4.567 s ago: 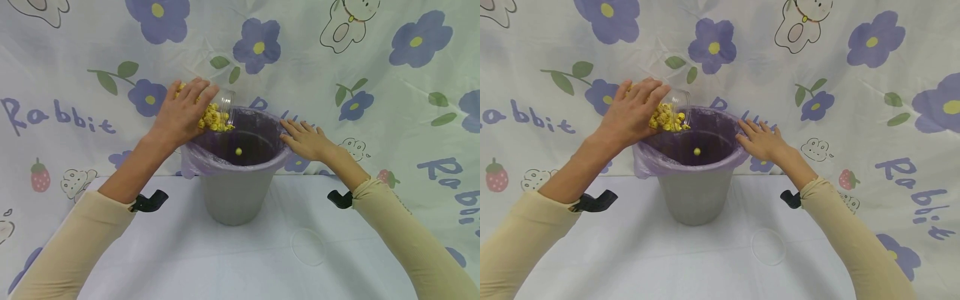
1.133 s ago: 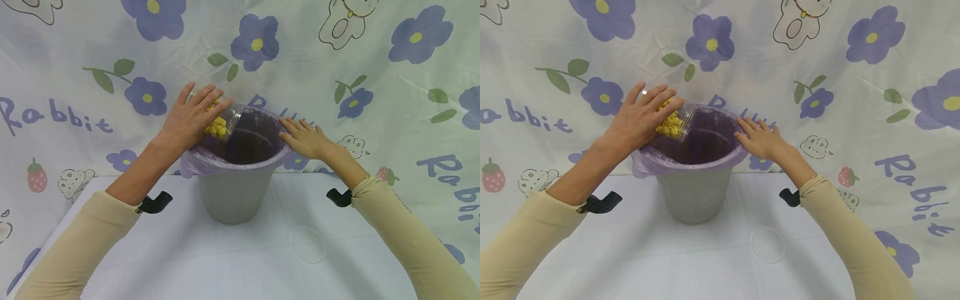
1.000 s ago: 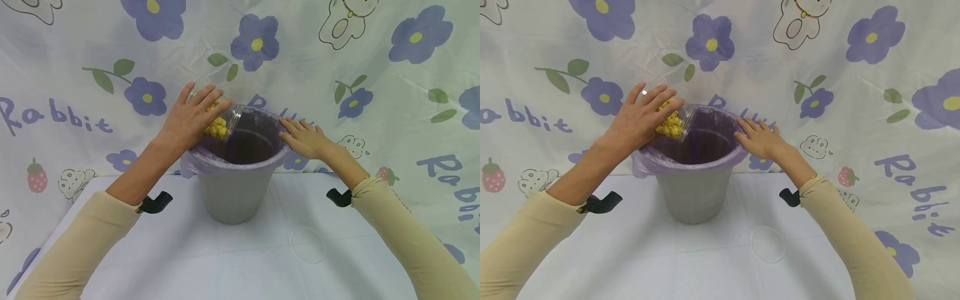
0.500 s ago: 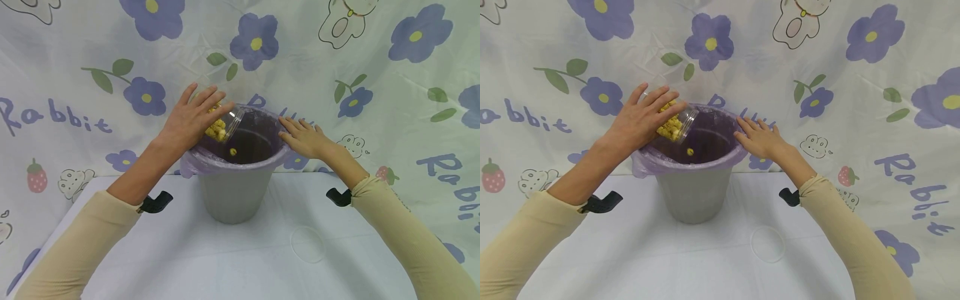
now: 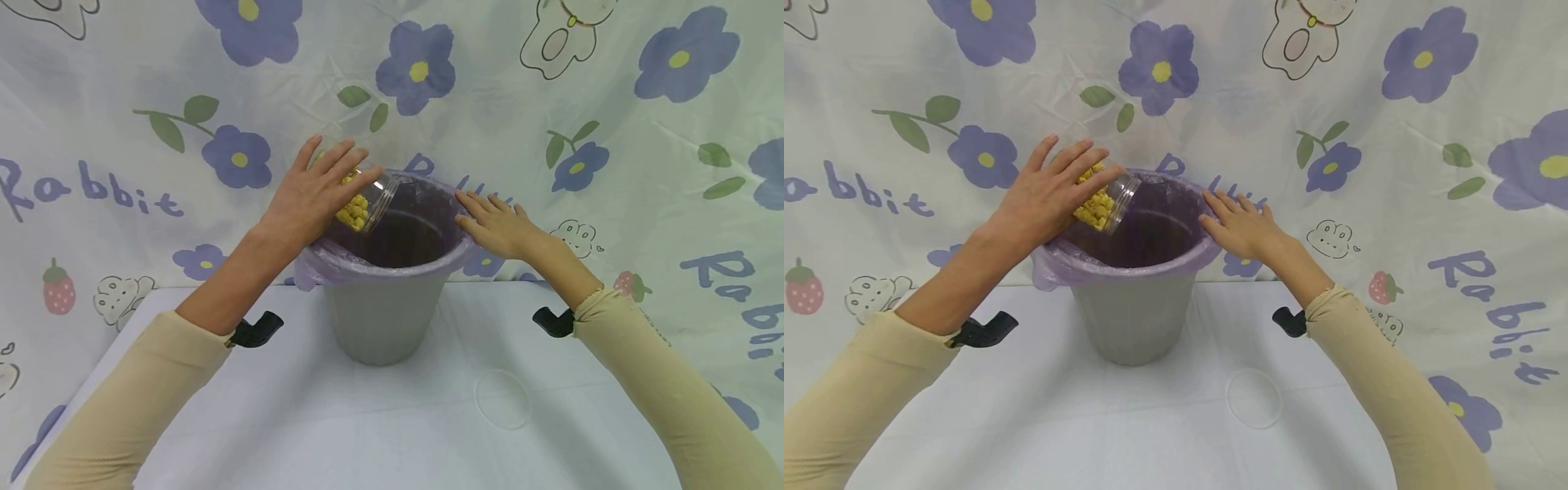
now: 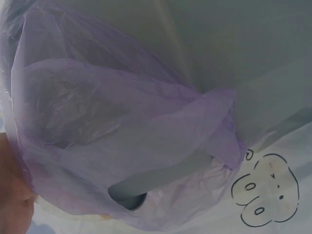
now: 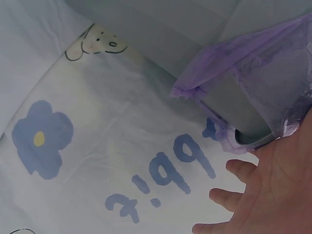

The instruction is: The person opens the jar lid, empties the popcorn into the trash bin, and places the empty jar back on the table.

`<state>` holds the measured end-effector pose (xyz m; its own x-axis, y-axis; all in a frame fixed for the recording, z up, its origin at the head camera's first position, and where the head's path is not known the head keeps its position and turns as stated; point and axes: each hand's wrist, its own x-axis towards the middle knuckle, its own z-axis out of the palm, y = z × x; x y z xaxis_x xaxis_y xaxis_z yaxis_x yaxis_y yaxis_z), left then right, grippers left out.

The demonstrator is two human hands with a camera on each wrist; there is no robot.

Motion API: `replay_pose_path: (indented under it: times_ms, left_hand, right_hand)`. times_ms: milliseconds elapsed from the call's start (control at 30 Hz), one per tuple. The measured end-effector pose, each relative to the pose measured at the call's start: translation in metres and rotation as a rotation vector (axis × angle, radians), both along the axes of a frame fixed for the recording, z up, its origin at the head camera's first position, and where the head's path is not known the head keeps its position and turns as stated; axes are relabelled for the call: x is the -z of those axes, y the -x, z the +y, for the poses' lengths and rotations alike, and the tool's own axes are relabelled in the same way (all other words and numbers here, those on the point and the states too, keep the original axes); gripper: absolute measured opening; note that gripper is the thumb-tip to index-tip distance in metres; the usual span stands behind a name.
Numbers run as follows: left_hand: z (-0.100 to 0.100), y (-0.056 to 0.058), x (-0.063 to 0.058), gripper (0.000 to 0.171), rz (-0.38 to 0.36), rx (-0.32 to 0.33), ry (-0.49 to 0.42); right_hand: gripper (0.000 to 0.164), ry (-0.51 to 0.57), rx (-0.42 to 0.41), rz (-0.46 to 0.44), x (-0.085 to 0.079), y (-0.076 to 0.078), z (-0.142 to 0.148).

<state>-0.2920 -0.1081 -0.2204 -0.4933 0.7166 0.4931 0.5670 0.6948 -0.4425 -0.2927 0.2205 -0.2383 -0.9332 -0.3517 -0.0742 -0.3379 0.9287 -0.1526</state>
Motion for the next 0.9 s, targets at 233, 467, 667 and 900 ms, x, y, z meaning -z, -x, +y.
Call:
replay_pose_path:
  times_ms: [233, 467, 667, 900]
  left_hand:
    - [0.0012, -0.0002, -0.0004, 0.083, 0.008, -0.007, 0.024]
    - [0.0022, -0.0005, -0.0008, 0.088, 0.002, -0.03, 0.053]
    - [0.002, -0.0014, -0.0013, 0.086, -0.012, -0.055, 0.074]
    - [0.0013, -0.0002, -0.0004, 0.085, -0.01, -0.048, 0.069]
  right_hand:
    - [0.068, 0.005, -0.003, -0.005, 0.0001, -0.0001, 0.0001]
    - [0.068, 0.014, 0.0, 0.0, 0.001, 0.0008, 0.0003]
    - [0.068, 0.016, 0.005, -0.005, 0.0013, 0.0018, 0.0005]
    - [0.068, 0.028, 0.001, -0.005, 0.0012, 0.0017, -0.0002]
